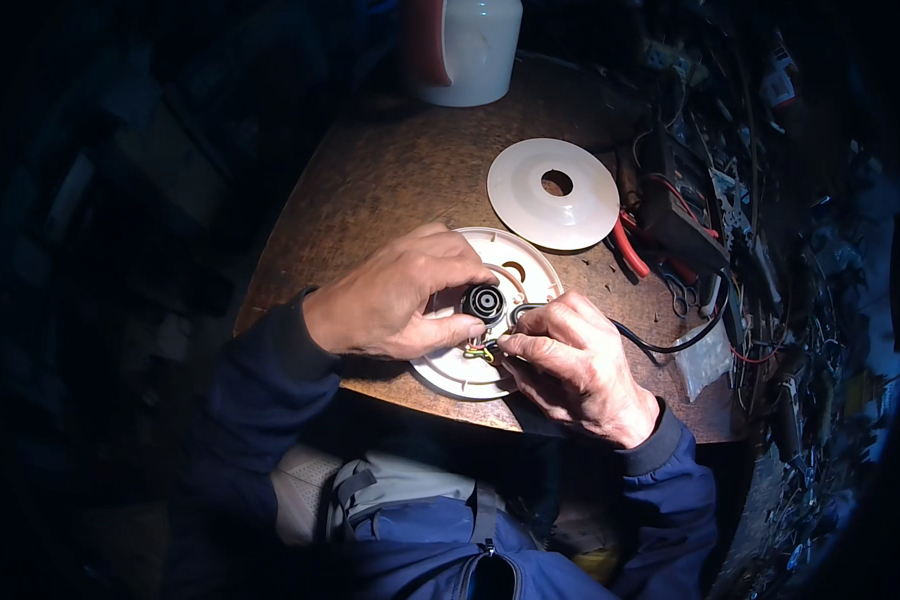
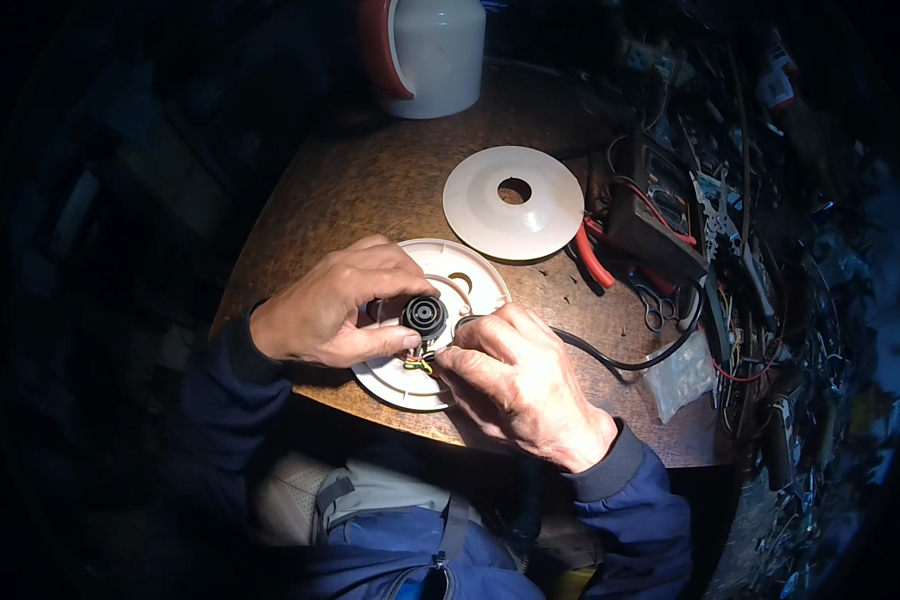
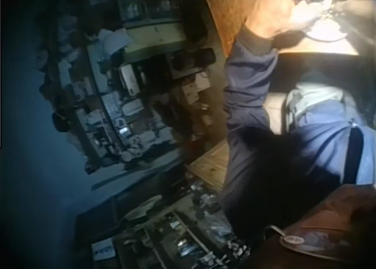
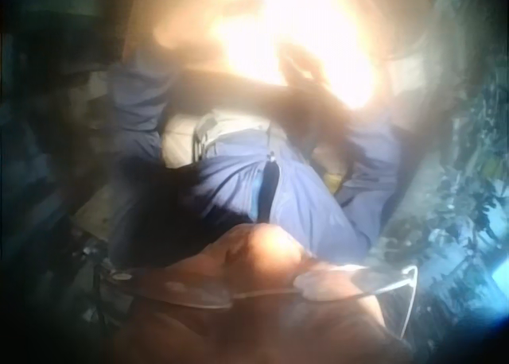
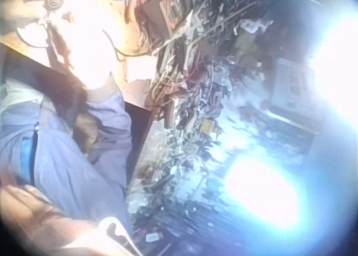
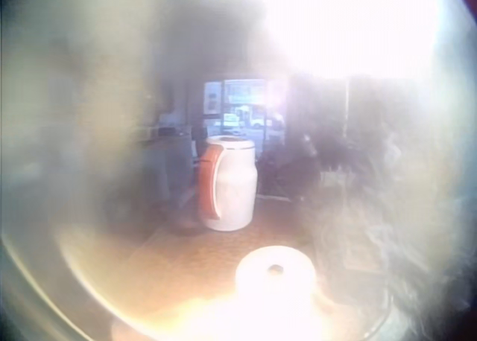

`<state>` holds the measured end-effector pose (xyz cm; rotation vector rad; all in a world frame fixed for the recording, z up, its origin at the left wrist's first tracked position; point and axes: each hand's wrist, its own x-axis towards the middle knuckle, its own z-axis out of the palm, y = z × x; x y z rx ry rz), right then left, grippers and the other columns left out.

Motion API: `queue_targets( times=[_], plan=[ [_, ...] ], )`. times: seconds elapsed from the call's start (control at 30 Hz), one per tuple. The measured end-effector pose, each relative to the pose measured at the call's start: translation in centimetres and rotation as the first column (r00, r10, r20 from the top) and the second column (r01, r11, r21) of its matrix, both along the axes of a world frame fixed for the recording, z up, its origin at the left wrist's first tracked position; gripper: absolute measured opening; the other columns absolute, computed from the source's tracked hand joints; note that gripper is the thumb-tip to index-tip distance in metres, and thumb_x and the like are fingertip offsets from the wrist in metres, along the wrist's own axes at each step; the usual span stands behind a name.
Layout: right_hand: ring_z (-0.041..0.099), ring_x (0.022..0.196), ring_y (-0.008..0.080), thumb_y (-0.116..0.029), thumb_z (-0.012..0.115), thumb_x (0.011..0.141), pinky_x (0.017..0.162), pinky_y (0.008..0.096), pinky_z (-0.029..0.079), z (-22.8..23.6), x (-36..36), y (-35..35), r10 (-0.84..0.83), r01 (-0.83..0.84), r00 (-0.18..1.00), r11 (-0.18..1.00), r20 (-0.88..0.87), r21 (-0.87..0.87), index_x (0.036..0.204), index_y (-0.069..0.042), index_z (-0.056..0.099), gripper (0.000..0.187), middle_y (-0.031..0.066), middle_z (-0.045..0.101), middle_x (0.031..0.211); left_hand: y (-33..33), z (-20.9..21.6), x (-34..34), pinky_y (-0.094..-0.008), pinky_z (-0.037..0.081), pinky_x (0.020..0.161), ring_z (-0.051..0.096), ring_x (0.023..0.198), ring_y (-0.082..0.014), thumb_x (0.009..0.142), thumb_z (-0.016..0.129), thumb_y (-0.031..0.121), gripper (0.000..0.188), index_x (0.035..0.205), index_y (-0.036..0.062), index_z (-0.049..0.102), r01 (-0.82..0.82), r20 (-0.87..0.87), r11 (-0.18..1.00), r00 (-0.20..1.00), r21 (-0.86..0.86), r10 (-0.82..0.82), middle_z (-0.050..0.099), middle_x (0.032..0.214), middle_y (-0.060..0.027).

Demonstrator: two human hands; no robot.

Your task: The person assembles a ceiling light fixture by connecting wires to a socket, securing the socket into the base, and fastening the cover plate with screws. The person uses a screwdriver to tighten the screws and completes the assembly.

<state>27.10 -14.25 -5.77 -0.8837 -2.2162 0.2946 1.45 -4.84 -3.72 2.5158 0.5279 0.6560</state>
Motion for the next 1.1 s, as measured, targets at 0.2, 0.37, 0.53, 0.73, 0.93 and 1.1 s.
queue_targets(
  times=[0.2, 0.37, 0.53, 0.73, 0.93, 1.1],
  plan=[
    [0.066, 0.088, 0.0283, -0.012, 0.090, 0.082, 0.079, 0.0413, 0.058, 0.0, -0.4, 0.5, -0.025, 0.025, 1.000, 1.000, -0.010, 0.013, 0.103, -0.007, 0.077, 0.025, 0.0075, 0.069, 0.095, -0.1, 0.2, -0.2, -0.0417, 0.052, 0.095, 0.068, 0.105, -0.0282, 0.078, 0.090, 0.018, 0.053, 0.125, 0.0000, 0.073, 0.041, 0.015, 0.999, 0.999, 0.001, -0.041, 0.074, 0.112, -0.0124],
    [0.066, 0.085, 0.0284, -0.012, 0.089, 0.080, 0.075, 0.0406, 0.057, 0.1, -0.9, 0.5, -0.043, 0.043, 0.999, 0.998, 0.010, 0.044, 0.101, -0.006, 0.075, 0.026, 0.0077, 0.068, 0.094, 0.2, 0.0, -0.3, -0.0415, 0.052, 0.096, 0.068, 0.106, -0.0286, 0.076, 0.089, 0.019, 0.056, 0.126, 0.0004, 0.073, 0.058, 0.009, 0.998, 0.998, 0.019, -0.058, 0.074, 0.111, -0.0119],
    [0.067, 0.078, 0.0292, -0.009, 0.087, 0.080, 0.069, 0.0413, 0.057, -0.7, -1.3, 0.6, -0.030, 0.029, 1.000, 0.985, 0.002, 0.169, 0.104, -0.004, 0.073, 0.029, 0.0095, 0.068, 0.094, 0.2, 0.2, -0.3, -0.0421, 0.052, 0.095, 0.068, 0.105, -0.0288, 0.074, 0.089, 0.021, 0.057, 0.125, 0.0007, 0.073, 0.062, 0.000, 0.998, 0.998, 0.004, -0.062, 0.073, 0.110, -0.0110],
    [0.069, 0.077, 0.0298, -0.008, 0.086, 0.081, 0.067, 0.0422, 0.059, -1.0, -1.6, 0.5, -0.056, 0.042, 0.997, 0.970, 0.051, 0.238, 0.105, -0.003, 0.072, 0.028, 0.0101, 0.068, 0.092, 0.2, 0.0, -0.4, -0.0427, 0.052, 0.096, 0.068, 0.106, -0.0292, 0.073, 0.090, 0.021, 0.058, 0.125, 0.0010, 0.073, 0.050, -0.025, 0.998, 0.998, 0.028, -0.049, 0.073, 0.110, -0.0111],
    [0.067, 0.077, 0.0319, -0.006, 0.085, 0.086, 0.067, 0.0429, 0.055, 0.1, -0.9, 0.4, -0.019, 0.017, 0.999, 0.998, -0.039, -0.063, 0.104, -0.005, 0.075, 0.021, 0.0107, 0.064, 0.086, 0.6, 0.0, -0.5, -0.0443, 0.052, 0.099, 0.067, 0.111, -0.0314, 0.074, 0.091, 0.022, 0.060, 0.127, 0.0008, 0.073, 0.074, -0.044, 0.997, 0.996, -0.034, -0.075, 0.073, 0.116, -0.0132],
    [0.067, 0.079, 0.0321, -0.003, 0.083, 0.086, 0.069, 0.0427, 0.056, 0.2, -0.7, 0.3, -0.015, 0.007, 0.998, 0.993, -0.066, -0.114, 0.105, -0.004, 0.076, 0.020, 0.0113, 0.064, 0.087, 0.4, 0.1, -0.7, -0.0443, 0.052, 0.100, 0.066, 0.112, -0.0323, 0.074, 0.083, 0.015, 0.060, 0.131, -0.0004, 0.071, 0.068, -0.033, 0.997, 0.997, -0.019, -0.069, 0.072, 0.118, -0.0138]
  ],
)
